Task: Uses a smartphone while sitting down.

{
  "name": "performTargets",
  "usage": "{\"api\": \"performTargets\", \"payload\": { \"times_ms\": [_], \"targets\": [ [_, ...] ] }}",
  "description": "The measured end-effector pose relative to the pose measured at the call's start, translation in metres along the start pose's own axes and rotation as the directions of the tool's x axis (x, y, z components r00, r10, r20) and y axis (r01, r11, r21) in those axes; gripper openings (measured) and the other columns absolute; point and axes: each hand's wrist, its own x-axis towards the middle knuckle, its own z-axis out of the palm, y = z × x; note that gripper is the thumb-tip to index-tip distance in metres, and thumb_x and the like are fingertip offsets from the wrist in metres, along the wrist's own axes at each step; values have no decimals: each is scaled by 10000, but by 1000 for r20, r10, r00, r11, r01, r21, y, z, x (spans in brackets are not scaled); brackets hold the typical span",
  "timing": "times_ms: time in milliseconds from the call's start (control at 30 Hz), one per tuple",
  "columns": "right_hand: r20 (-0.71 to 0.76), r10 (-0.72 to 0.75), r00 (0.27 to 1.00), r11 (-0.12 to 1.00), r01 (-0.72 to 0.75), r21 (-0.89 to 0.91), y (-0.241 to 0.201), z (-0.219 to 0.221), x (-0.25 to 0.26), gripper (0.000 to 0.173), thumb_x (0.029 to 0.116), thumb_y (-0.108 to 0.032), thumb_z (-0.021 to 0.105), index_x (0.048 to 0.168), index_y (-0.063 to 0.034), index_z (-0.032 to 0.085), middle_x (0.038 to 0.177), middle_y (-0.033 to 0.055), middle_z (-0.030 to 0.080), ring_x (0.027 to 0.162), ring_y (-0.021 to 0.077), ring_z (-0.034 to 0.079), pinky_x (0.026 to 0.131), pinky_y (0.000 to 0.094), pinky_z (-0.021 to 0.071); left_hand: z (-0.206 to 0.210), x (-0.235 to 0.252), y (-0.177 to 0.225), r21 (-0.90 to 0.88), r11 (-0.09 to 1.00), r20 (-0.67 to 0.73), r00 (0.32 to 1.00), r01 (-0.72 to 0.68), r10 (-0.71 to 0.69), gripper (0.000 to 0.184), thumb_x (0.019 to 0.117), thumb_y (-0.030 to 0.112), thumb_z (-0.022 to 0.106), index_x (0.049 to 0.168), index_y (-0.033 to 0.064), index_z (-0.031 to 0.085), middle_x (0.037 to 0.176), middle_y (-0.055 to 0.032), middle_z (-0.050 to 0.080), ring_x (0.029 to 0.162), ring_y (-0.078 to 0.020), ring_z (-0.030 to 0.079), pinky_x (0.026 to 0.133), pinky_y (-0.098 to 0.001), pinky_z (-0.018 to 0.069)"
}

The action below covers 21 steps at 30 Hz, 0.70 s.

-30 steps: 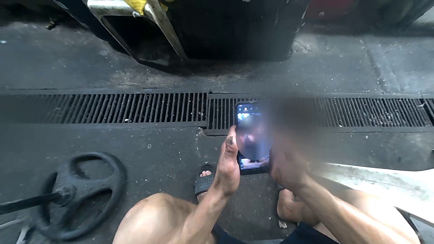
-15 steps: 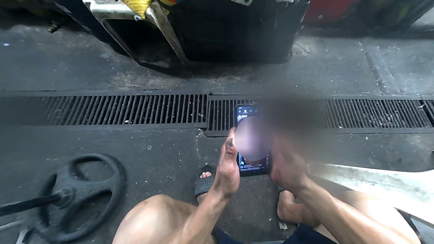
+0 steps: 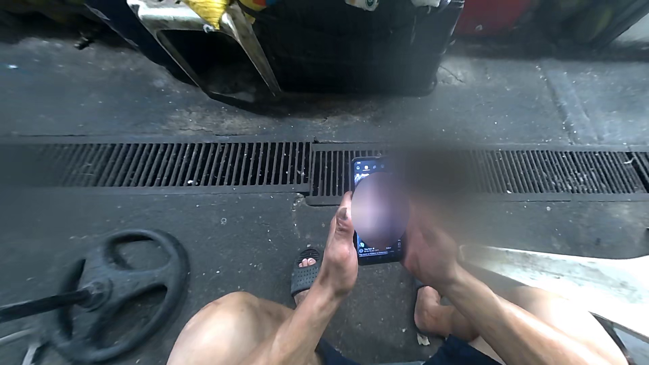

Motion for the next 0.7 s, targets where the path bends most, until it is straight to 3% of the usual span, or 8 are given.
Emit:
{"api": "performTargets", "payload": {
  "times_ms": [567,700],
  "targets": [
    [-20,1,1000,1000,-1,4,-2,0,-1,786,1012,-579,492,1518,-4,311,1364,144,602,1253,234,608,1088,461,495,3,1,1,32,999,-30,1000,-2,3,1055,869,835,432,1510,-1,369,1363,-101,611,1248,-148,601,1072,-340,508],
    [-42,11,999,1000,-12,-11,-2,2,-1,810,1010,-580,490,1529,11,296,1392,145,582,1270,223,597,1094,448,494,3,0,2,52,999,-37,999,-2,4,1114,853,859,423,1541,-13,326,1435,-111,568,1311,-151,561,1113,-349,477]
  ]
}}
